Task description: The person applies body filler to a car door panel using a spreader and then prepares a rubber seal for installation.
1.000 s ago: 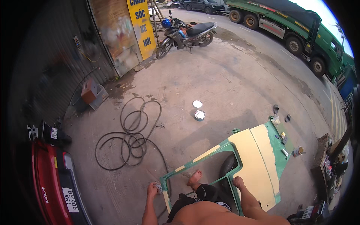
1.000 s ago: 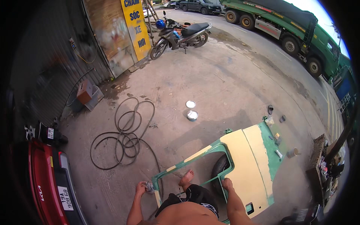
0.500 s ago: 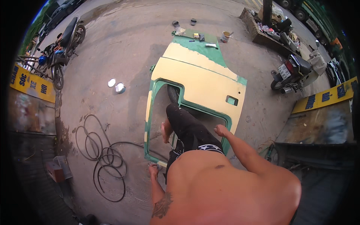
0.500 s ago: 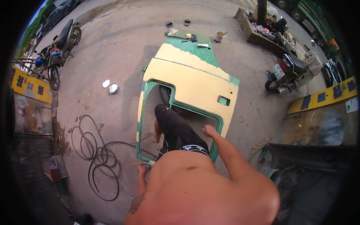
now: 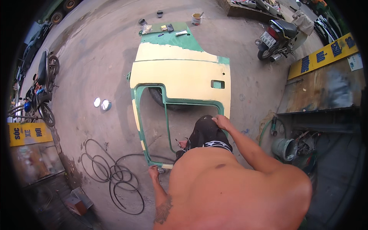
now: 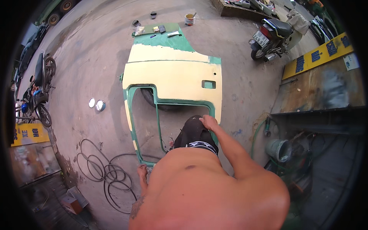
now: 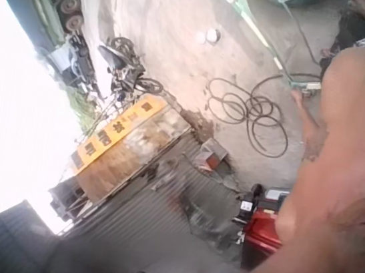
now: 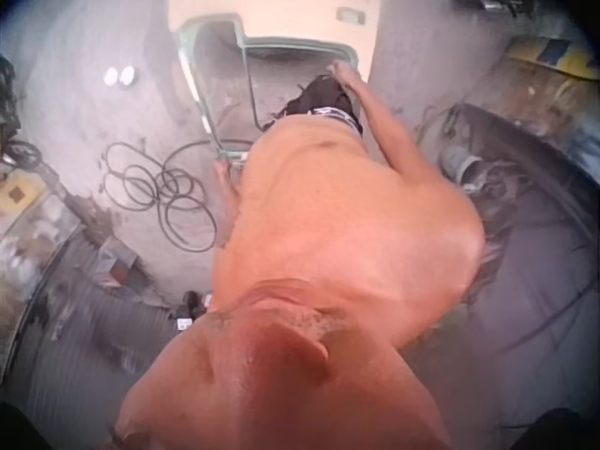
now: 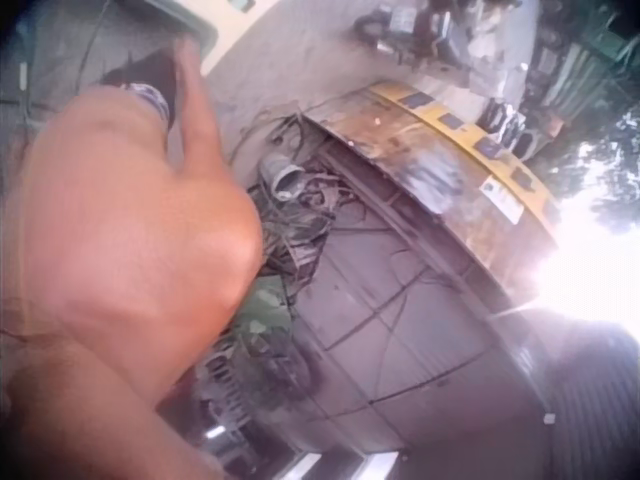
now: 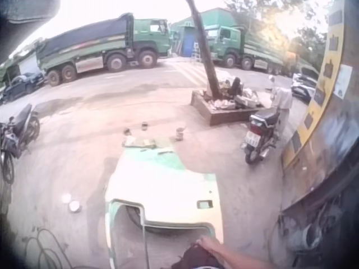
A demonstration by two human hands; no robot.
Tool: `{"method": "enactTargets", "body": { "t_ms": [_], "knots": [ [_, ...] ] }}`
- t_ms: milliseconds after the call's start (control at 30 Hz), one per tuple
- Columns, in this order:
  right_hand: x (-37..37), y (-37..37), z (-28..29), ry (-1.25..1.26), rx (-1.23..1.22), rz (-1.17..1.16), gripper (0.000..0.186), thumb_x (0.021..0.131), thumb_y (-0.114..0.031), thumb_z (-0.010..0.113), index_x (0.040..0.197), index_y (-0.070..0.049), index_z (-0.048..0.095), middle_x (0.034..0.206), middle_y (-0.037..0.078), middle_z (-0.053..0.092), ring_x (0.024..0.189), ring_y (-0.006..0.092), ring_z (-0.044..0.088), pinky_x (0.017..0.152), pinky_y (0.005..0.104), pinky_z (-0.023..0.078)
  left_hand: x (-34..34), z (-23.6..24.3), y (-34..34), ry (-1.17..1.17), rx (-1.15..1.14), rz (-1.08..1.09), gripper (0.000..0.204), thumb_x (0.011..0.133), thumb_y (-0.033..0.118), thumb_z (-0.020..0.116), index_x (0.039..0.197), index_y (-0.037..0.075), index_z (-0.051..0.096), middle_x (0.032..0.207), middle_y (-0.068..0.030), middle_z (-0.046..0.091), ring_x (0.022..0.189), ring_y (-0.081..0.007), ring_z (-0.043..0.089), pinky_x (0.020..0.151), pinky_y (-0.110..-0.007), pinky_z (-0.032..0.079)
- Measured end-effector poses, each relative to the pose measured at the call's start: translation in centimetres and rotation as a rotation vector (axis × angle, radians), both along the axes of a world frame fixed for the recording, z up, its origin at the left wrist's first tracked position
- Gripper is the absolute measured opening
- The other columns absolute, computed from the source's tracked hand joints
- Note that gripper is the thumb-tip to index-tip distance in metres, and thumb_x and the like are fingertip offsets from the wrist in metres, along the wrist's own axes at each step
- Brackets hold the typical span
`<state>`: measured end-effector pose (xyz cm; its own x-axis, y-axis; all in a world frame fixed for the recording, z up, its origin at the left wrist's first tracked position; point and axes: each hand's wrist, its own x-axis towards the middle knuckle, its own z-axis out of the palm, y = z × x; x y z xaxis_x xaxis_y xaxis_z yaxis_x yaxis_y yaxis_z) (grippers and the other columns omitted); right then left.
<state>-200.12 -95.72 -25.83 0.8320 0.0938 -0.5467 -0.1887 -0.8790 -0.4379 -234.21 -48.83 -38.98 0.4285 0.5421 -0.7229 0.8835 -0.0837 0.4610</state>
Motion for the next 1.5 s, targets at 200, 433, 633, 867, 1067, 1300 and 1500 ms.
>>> {"method": "enactTargets", "body": {
  "t_ms": [200,433,633,867,1067,1300,1500],
  "knots": [
    [9.3,-0.8,-0.7,-0.153,0.289,-0.036,0.027,0.084,-0.024,0.062,0.098,0.000,0.062,0.082,0.016,0.066,0.075,0.0268,0.064,0.071,0.0383,0.051,9.1,3.4,1.7,-0.042,-0.060,0.152,0.016,0.085,0.002,0.060,0.101,0.001,0.065,0.068,-0.0045,0.058,0.056,-0.0144,0.054,0.050,-0.032,0.045],
    [2.5,-12.5,-4.1,-0.018,0.199,-0.638,0.030,0.085,-0.028,0.063,0.096,0.001,0.063,0.078,0.015,0.067,0.070,0.0228,0.068,0.066,0.0366,0.053,22.4,3.4,-1.2,-0.216,0.055,-0.425,0.014,0.085,0.006,0.066,0.098,0.001,0.066,0.065,-0.0055,0.058,0.051,-0.0137,0.052,0.047,-0.031,0.041],
    [-14.5,-16.0,-7.6,0.449,-0.048,-0.771,0.029,0.080,-0.023,0.061,0.093,0.001,0.070,0.084,0.022,0.069,0.064,0.0303,0.068,0.062,0.0385,0.055,34.2,2.3,0.4,-0.080,-0.199,-0.454,0.019,0.087,0.001,0.055,0.105,0.000,0.062,0.065,-0.0090,0.060,0.049,-0.0168,0.056,0.042,-0.030,0.044],
    [-20.1,-13.2,-6.9,0.545,0.088,-0.929,0.027,0.082,-0.022,0.062,0.094,0.001,0.069,0.080,0.018,0.068,0.063,0.0277,0.067,0.058,0.0376,0.053,44.7,7.0,-1.5,-0.171,-0.067,-0.599,0.032,0.091,0.027,0.063,0.086,-0.004,0.064,0.049,-0.0082,0.052,0.037,-0.0166,0.049,0.037,-0.029,0.039],
    [-16.5,-16.7,-8.0,0.488,0.171,-1.051,0.026,0.083,-0.021,0.062,0.094,0.001,0.069,0.076,0.015,0.068,0.062,0.0255,0.066,0.055,0.0368,0.052,44.8,4.5,-9.9,0.177,-0.179,-0.744,0.039,0.093,0.031,0.058,0.074,-0.004,0.061,0.052,-0.0132,0.059,0.043,-0.0242,0.061,0.040,-0.031,0.048],
    [-4.3,-33.3,-11.5,0.410,0.173,-0.949,0.024,0.086,-0.020,0.063,0.095,0.001,0.068,0.072,0.012,0.067,0.060,0.0229,0.065,0.051,0.0359,0.050,45.7,4.1,-25.3,0.187,-0.256,-0.580,0.024,0.093,0.021,0.055,0.093,-0.003,0.062,0.076,-0.0196,0.068,0.058,-0.0275,0.068,0.042,-0.034,0.051],
    [17.1,-52.4,-7.9,0.241,0.391,-0.971,0.032,0.091,-0.025,0.060,0.113,-0.002,0.061,0.087,0.009,0.066,0.068,0.0179,0.065,0.055,0.0312,0.050,62.5,10.5,-39.3,0.072,-0.069,-0.775,0.027,0.092,0.020,0.054,0.104,-0.001,0.065,0.082,-0.0141,0.068,0.066,-0.0212,0.067,0.059,-0.034,0.054]
  ]
}}
